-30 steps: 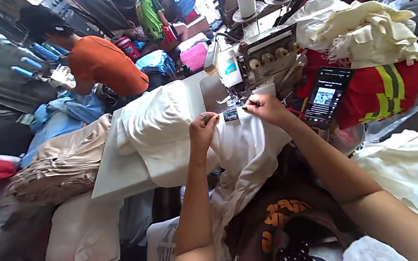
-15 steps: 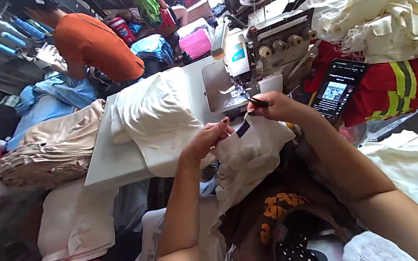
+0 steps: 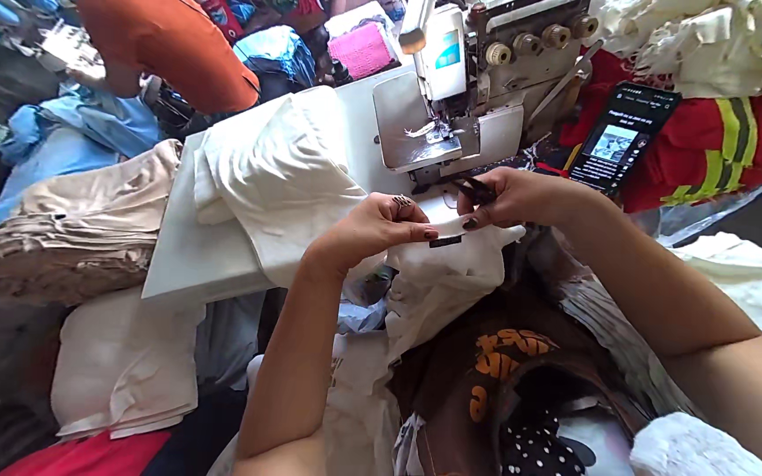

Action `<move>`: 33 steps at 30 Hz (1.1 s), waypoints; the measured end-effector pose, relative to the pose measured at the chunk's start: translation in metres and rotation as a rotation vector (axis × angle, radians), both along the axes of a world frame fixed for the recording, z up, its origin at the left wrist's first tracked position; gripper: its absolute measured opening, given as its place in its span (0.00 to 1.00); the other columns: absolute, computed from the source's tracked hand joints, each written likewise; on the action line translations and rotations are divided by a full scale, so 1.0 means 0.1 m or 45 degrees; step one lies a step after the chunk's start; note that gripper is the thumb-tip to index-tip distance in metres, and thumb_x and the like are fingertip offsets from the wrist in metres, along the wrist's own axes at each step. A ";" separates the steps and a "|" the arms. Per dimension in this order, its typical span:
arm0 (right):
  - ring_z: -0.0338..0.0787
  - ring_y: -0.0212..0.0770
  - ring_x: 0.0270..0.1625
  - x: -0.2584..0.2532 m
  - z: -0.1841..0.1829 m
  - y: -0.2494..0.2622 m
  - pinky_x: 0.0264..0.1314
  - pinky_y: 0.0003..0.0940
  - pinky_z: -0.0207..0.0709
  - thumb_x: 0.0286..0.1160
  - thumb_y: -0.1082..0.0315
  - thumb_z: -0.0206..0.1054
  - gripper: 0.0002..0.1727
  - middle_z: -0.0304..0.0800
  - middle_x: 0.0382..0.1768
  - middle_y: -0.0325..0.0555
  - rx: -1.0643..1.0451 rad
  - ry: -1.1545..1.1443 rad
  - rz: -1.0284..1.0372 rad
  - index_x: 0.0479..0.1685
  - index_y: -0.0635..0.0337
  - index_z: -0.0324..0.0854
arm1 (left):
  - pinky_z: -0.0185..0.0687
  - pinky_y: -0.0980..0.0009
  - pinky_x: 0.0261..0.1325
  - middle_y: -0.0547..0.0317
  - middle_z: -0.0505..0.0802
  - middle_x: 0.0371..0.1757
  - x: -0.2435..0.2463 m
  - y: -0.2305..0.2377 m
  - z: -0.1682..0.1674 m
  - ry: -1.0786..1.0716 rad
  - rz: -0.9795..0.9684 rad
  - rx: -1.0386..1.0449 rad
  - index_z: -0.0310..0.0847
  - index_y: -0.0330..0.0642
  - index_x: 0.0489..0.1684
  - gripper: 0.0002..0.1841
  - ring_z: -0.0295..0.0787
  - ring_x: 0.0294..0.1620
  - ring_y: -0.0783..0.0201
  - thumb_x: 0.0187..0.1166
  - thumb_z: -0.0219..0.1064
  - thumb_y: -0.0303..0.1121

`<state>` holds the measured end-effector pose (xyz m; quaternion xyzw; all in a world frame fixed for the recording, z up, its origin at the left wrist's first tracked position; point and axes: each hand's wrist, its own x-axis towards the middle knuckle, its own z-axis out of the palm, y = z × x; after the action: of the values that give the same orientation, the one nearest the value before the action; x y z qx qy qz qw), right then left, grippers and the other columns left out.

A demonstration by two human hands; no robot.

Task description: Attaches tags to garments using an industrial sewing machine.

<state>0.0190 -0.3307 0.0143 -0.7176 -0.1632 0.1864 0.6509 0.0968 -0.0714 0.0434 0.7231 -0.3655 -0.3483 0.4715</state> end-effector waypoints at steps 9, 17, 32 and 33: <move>0.67 0.17 0.13 -0.01 0.11 0.01 0.14 0.12 0.58 0.78 0.69 0.71 0.04 0.83 0.19 0.32 -0.012 0.106 0.015 0.41 0.60 0.87 | 0.83 0.83 0.35 0.71 0.93 0.27 -0.14 0.06 0.08 0.104 0.096 -0.006 0.91 0.43 0.31 0.08 0.87 0.29 0.82 0.80 0.68 0.25; 0.79 0.18 0.21 -0.03 0.06 0.03 0.21 0.14 0.70 0.67 0.73 0.78 0.04 0.88 0.23 0.32 -0.089 -0.027 -0.006 0.38 0.59 0.91 | 0.84 0.83 0.35 0.68 0.94 0.27 -0.18 0.11 -0.02 0.122 0.071 -0.055 0.92 0.40 0.34 0.04 0.88 0.28 0.81 0.74 0.72 0.22; 0.83 0.33 0.31 0.72 -0.28 -0.17 0.38 0.37 0.78 0.65 0.71 0.76 0.05 0.88 0.29 0.43 -0.469 -0.556 -0.501 0.36 0.64 0.90 | 0.81 0.48 0.64 0.53 0.96 0.47 0.73 -0.38 -0.35 -0.747 0.253 0.143 0.94 0.40 0.45 0.09 0.91 0.53 0.58 0.79 0.72 0.35; 0.83 0.33 0.31 0.77 -0.32 -0.19 0.38 0.38 0.77 0.66 0.72 0.76 0.05 0.88 0.29 0.44 -0.461 -0.551 -0.524 0.35 0.65 0.90 | 0.80 0.48 0.65 0.53 0.96 0.48 0.82 -0.43 -0.40 -0.743 0.256 0.143 0.94 0.40 0.44 0.09 0.91 0.54 0.58 0.80 0.71 0.35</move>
<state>0.0961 -0.3502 -0.0177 -0.8621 -0.1136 -0.0791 0.4874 0.1791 -0.1143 0.0039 0.8498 -0.3923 -0.0975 0.3382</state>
